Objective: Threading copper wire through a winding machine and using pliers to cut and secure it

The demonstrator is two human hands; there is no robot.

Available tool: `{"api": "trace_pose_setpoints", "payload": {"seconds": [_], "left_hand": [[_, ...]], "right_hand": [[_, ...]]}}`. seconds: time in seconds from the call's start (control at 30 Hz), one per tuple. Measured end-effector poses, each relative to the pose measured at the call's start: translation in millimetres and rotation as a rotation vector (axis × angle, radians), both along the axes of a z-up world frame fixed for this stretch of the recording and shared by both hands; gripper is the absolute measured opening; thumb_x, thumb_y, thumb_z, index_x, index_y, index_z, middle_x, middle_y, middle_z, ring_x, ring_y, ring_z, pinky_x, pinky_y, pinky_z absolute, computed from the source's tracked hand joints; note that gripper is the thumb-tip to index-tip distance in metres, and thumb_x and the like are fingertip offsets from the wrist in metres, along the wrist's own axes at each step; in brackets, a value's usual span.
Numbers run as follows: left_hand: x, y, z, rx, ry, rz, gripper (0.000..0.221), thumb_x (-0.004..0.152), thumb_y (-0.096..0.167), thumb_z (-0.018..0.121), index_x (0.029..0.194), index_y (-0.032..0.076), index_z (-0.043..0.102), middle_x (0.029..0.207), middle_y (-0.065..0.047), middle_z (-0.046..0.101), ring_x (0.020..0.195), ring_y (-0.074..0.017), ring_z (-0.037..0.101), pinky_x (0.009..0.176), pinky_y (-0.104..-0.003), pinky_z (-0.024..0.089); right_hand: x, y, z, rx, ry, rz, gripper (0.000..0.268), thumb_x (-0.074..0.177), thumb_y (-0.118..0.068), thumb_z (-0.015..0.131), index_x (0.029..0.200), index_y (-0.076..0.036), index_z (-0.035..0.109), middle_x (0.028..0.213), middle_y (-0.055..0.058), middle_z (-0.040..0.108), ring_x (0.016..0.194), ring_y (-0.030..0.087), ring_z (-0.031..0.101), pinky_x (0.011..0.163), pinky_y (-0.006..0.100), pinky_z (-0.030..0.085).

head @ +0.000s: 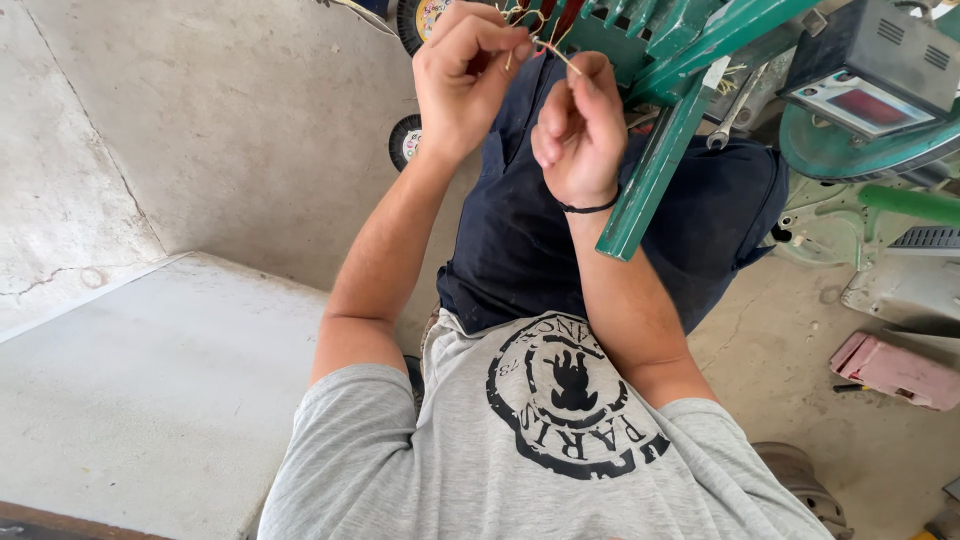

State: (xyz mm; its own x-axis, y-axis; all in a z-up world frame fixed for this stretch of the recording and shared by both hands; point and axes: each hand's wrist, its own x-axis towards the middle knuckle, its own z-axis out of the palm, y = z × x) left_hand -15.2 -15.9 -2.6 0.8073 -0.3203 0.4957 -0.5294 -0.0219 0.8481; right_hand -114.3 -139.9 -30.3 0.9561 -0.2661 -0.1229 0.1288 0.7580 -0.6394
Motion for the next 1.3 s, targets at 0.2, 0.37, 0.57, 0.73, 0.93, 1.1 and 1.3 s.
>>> {"api": "trace_pose_setpoints", "payload": {"seconds": [0.2,0.37,0.57,0.73,0.93,1.1,1.3], "left_hand": [[-4.1,-15.8,-19.5,-0.133,0.241,0.182,0.011,0.091,0.007,0.075,0.086,0.013,0.066,0.083,0.004,0.06,0.072,-0.0096,0.05,0.065,-0.024,0.042],[-14.8,-12.3,-8.6,-0.166,0.074,0.151,0.007,0.097,0.012,0.071,0.094,0.012,0.065,0.092,-0.002,0.062,0.082,-0.014,0.056,0.075,-0.028,0.047],[2.4,3.8,5.5,0.027,-0.177,-0.419,0.012,0.115,0.011,0.045,0.108,0.005,0.052,0.128,-0.015,0.064,0.1,-0.0313,0.074,0.084,-0.038,0.059],[21.3,3.9,23.4,0.353,-0.628,-0.24,0.016,0.114,0.006,0.045,0.104,0.007,0.058,0.103,-0.004,0.072,0.076,-0.0229,0.067,0.061,-0.035,0.046],[6.0,-0.5,12.9,0.497,-0.559,-0.019,0.02,0.116,0.021,0.06,0.135,0.018,0.054,0.085,0.007,0.066,0.067,-0.0142,0.061,0.06,-0.033,0.046],[4.6,-7.2,19.6,0.417,-0.682,0.079,0.015,0.107,0.016,0.062,0.092,0.019,0.059,0.063,0.005,0.045,0.053,-0.0137,0.043,0.049,-0.032,0.032],[3.0,-4.8,24.6,0.388,-0.683,-0.004,0.019,0.107,0.009,0.055,0.097,0.018,0.067,0.075,0.01,0.066,0.06,-0.0143,0.051,0.051,-0.029,0.038]], "right_hand": [[-4.0,-7.1,-6.1,0.749,-0.35,0.132,0.027,0.118,-0.024,0.034,0.121,-0.006,0.053,0.078,0.001,0.054,0.056,0.012,0.048,0.05,0.025,0.04],[-1.6,-5.2,-6.0,0.703,-0.367,0.116,0.024,0.118,-0.024,0.035,0.12,-0.008,0.052,0.076,0.0,0.053,0.054,0.011,0.046,0.05,0.025,0.039],[-0.8,-5.9,-3.5,0.617,-0.361,0.145,0.022,0.117,-0.026,0.035,0.118,-0.01,0.051,0.08,-0.001,0.052,0.057,0.011,0.046,0.056,0.025,0.042],[-2.7,-4.4,-5.7,0.635,-0.37,0.133,0.022,0.118,-0.025,0.033,0.119,-0.01,0.05,0.082,-0.001,0.051,0.059,0.011,0.046,0.058,0.025,0.043],[0.2,9.4,12.4,-0.014,-0.129,-0.167,0.008,0.11,-0.022,0.049,0.107,-0.015,0.049,0.068,0.002,0.04,0.047,0.014,0.033,0.042,0.028,0.028],[-11.0,5.7,7.9,-0.841,-0.023,-0.374,0.014,0.105,-0.019,0.057,0.103,-0.007,0.05,0.068,0.005,0.044,0.05,0.014,0.045,0.046,0.026,0.036],[-12.0,5.5,19.4,-0.943,-0.04,-0.335,0.012,0.104,-0.013,0.059,0.101,-0.004,0.052,0.066,0.005,0.044,0.05,0.013,0.044,0.05,0.028,0.037]]}}
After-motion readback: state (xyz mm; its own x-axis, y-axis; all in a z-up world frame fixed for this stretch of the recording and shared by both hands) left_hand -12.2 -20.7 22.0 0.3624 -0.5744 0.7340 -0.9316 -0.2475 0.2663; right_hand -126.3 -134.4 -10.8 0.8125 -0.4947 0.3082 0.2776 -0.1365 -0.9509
